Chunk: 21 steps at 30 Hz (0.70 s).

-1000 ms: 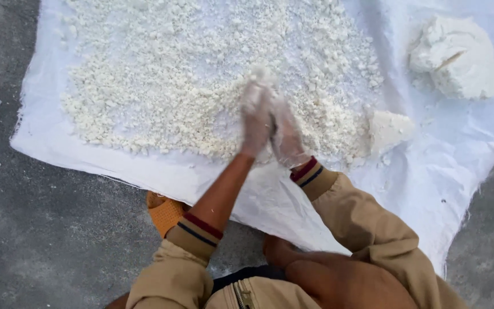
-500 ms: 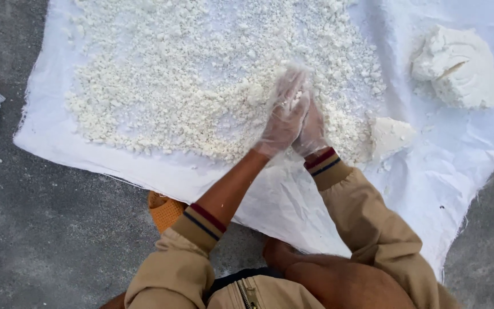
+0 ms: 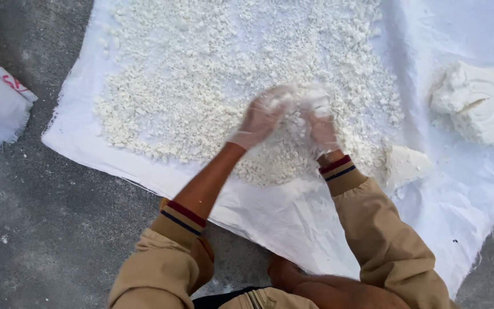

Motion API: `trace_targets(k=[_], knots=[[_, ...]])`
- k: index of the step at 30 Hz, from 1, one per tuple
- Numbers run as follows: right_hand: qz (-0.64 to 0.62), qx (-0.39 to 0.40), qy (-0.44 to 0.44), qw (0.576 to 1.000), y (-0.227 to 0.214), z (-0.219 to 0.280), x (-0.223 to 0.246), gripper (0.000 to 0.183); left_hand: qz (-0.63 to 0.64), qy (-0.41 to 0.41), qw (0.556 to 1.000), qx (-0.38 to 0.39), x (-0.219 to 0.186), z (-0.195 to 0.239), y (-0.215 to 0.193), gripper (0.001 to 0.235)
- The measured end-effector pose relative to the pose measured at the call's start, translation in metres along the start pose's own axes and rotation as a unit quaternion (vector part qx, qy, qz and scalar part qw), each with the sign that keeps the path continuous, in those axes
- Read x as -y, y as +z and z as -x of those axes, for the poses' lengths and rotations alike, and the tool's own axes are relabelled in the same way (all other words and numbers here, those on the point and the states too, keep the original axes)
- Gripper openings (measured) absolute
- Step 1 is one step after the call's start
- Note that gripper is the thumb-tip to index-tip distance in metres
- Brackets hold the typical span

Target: Breaking down large chunks of white dough into smaller crumbles by hand on a white sheet.

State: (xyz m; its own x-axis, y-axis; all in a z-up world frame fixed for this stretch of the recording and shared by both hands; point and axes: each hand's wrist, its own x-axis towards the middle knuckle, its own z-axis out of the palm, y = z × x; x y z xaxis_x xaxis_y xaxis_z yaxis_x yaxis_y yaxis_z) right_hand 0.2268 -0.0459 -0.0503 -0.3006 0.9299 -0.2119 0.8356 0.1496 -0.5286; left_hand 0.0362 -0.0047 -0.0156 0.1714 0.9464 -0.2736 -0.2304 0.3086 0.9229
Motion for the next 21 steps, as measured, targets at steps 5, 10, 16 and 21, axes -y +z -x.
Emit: trace_targets(k=[5, 10, 16, 21], knots=[[-0.517, 0.072, 0.355, 0.776, -0.082, -0.009, 0.054, 0.071, -0.621, 0.115, 0.744, -0.218, -0.028, -0.071, -0.095, 0.056], [-0.383, -0.055, 0.164, 0.908, -0.031, -0.002, -0.008, 0.057, -0.406, 0.107, 0.895, -0.150, 0.007, -0.079, -0.159, 0.015], [-0.271, -0.037, 0.177, 0.945, -0.067, -0.017, 0.023, 0.062, -0.576, 0.088, 0.772, -0.252, 0.004, -0.103, -0.202, 0.038], [-0.779, -0.066, 0.225, 0.582, -0.062, -0.012, 0.023, 0.059, -0.555, 0.134, 0.781, -0.255, -0.010, -0.133, -0.200, 0.067]])
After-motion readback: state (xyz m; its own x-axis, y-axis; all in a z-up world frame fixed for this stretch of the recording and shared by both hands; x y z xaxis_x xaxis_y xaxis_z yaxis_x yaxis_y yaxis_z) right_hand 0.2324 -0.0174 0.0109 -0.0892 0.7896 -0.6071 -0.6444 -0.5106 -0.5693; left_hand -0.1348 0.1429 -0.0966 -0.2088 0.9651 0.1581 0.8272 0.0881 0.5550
